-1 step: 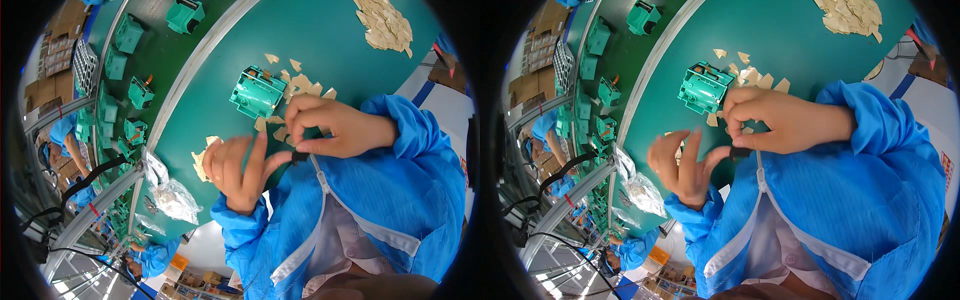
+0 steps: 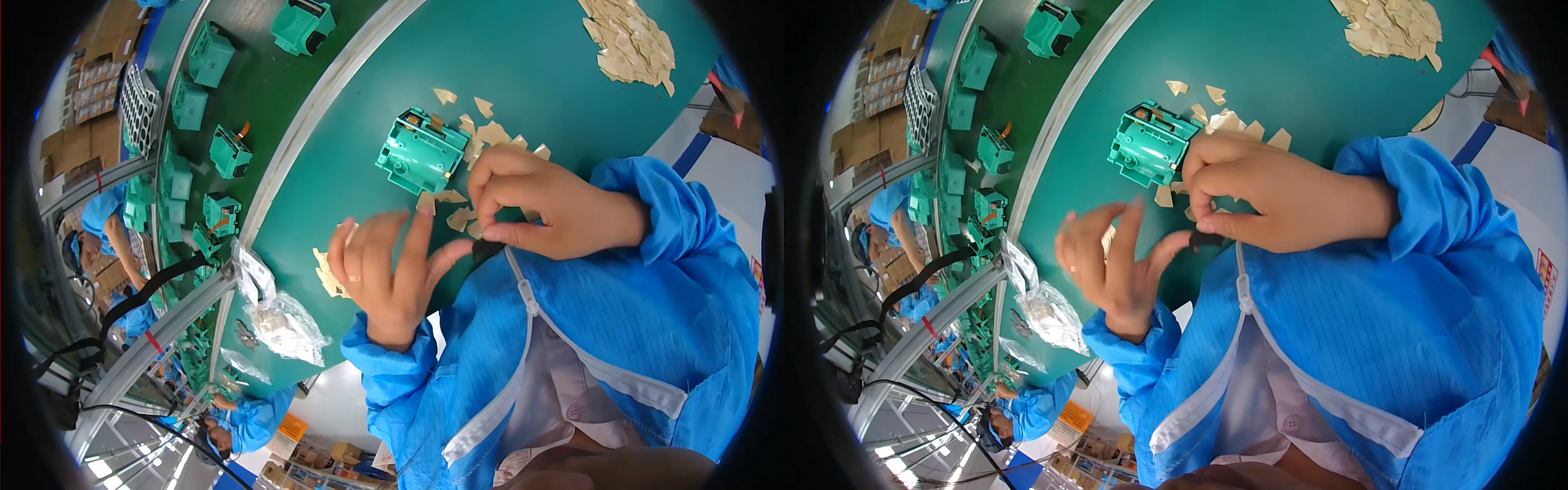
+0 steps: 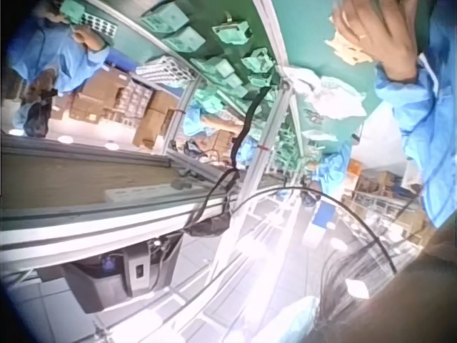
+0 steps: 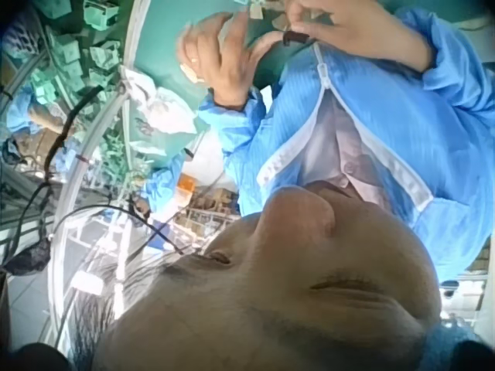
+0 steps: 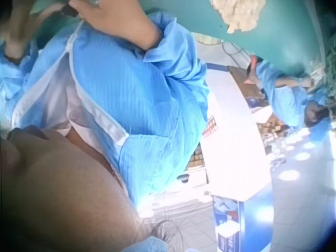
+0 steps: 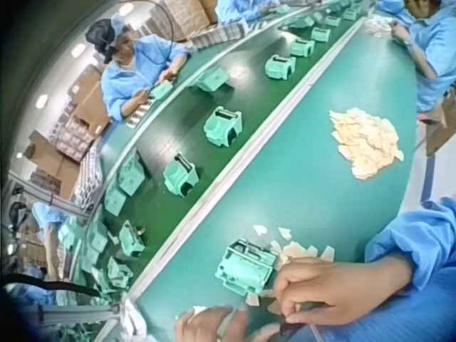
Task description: The person assembles electronic components into a green plastic housing by hand on a factory assembly line.
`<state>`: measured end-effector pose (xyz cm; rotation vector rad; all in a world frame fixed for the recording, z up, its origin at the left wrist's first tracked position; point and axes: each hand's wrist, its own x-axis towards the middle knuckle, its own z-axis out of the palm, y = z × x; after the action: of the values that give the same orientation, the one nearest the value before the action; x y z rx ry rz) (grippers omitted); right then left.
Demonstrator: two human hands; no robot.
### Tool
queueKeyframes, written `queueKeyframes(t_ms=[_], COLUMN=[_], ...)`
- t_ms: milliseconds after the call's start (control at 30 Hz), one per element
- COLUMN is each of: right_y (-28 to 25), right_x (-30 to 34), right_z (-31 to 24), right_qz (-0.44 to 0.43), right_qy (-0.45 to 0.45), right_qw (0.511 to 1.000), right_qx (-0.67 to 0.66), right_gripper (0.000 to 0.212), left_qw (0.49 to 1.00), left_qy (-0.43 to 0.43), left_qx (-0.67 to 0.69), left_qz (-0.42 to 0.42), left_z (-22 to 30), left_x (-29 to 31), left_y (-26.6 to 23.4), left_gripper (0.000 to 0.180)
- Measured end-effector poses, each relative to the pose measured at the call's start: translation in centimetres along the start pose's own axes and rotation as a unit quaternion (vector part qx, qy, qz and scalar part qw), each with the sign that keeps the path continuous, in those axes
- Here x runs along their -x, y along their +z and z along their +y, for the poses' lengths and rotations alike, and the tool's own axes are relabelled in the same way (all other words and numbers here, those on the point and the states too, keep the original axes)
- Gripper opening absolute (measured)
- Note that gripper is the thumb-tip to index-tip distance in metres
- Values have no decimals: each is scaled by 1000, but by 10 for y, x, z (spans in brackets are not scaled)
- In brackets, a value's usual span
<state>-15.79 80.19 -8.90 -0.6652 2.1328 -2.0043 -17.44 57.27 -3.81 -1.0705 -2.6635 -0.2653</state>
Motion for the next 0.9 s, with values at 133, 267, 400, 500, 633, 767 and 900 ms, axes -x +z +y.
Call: queueKeyframes(t_ms=[133,267,400,500,633,767,900], right_y=[-11,-19,-16,-14,-14,-15,-11], right_x=[-2,-3,-7,-9,-10,-8,-2], right_z=[-3,-1,10,12,0,-10,-19], right_qz=[113,166,174,174,183,150,84], right_qy=[-7,35,34,37,41,31,69], right_qw=[991,985,984,979,972,969,967], right_qx=[64,25,-30,-96,-143,-192,-230], right_gripper=[9,6,6,7,8,6,4], left_qw=[963,913,923,908,806,750,731], left_qy=[-241,-323,-315,-336,-436,-380,-393], left_qx=[120,235,210,246,399,533,552], left_qz=[18,-88,-67,-43,-22,98,78], left_z=[-11,-17,-12,-9,-7,0,1], left_x=[-12,-7,-9,-13,-18,-19,3], left_y=[21,39,62,61,42,19,-1], left_gripper=[41,31,29,23,6,10,35])
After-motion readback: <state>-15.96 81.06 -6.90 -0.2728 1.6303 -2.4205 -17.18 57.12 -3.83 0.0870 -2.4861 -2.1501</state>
